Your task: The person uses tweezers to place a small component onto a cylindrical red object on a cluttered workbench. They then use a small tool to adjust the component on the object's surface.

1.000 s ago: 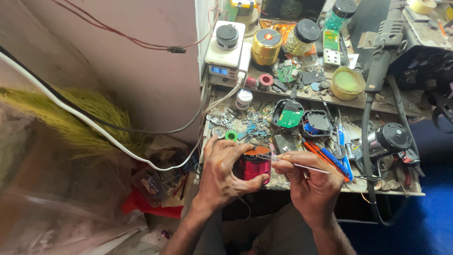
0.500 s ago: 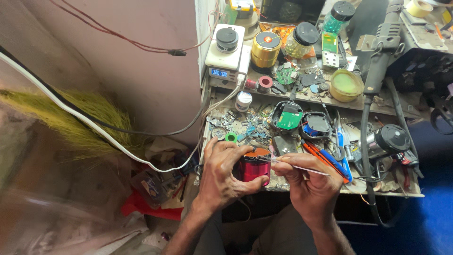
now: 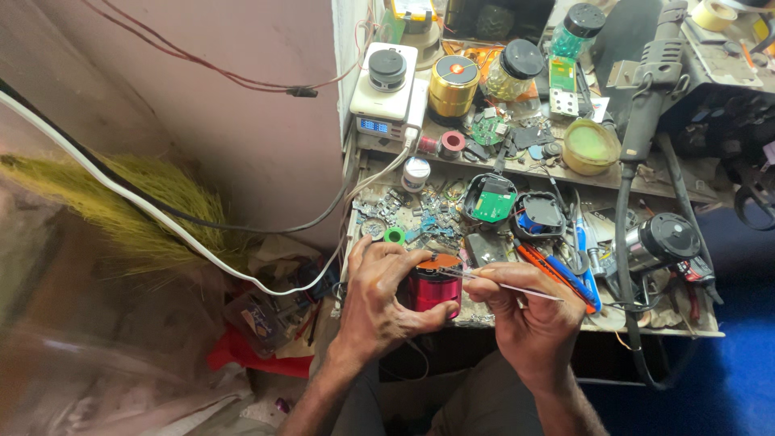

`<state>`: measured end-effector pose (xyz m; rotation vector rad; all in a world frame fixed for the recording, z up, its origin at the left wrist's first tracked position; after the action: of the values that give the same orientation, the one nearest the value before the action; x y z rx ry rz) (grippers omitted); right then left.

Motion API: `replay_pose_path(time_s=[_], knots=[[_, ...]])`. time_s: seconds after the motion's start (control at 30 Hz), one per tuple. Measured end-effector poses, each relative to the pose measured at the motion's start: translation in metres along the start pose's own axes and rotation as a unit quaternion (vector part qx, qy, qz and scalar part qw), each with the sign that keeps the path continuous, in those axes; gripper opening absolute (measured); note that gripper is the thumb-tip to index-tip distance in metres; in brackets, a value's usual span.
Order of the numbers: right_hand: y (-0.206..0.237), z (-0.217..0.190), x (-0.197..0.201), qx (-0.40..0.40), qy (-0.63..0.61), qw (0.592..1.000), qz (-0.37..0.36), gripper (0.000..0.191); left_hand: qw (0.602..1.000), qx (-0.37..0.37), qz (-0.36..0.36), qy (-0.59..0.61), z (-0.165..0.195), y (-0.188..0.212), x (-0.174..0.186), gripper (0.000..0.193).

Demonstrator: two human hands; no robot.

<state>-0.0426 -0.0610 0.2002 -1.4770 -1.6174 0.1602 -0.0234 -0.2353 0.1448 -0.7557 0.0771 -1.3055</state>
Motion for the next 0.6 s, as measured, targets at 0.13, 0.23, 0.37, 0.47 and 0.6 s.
replay_pose_path(time_s=[0.13,0.23,0.37,0.47,0.6], knots=[[0.001,0.001,-0.001,-0.007,-0.007,1.0,-0.001,0.006,1.0,-0.004,0.002,0.003,-0.001,0.001,-0.001,0.068],[0.001,0.001,0.0,-0.007,-0.001,1.0,-0.001,0.007,1.0,-0.004,0.002,0.0,-0.001,0.001,-0.001,0.067],[0.001,0.004,0.001,-0.028,0.035,0.999,-0.01,0.009,1.0,-0.001,0.001,0.0,-0.002,0.001,-0.001,0.067],[0.001,0.003,0.003,-0.019,0.052,0.998,-0.017,0.011,1.0,-0.002,0.0,-0.001,-0.002,0.001,-0.001,0.068],[0.003,0.013,0.011,-0.05,-0.031,0.998,-0.008,0.015,1.0,-0.004,0.002,0.004,0.0,-0.001,0.0,0.068]])
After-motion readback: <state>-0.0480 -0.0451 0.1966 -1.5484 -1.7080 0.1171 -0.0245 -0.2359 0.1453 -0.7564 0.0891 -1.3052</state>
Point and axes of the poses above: each hand's wrist, its own y-axis away from the middle knuckle, its own x-axis out of the back of the hand, z = x × y, the point moved 8 cm from there along -y, towards the middle knuckle, and after that the axes turned 14 degrees about y, right-handed, at the moved point
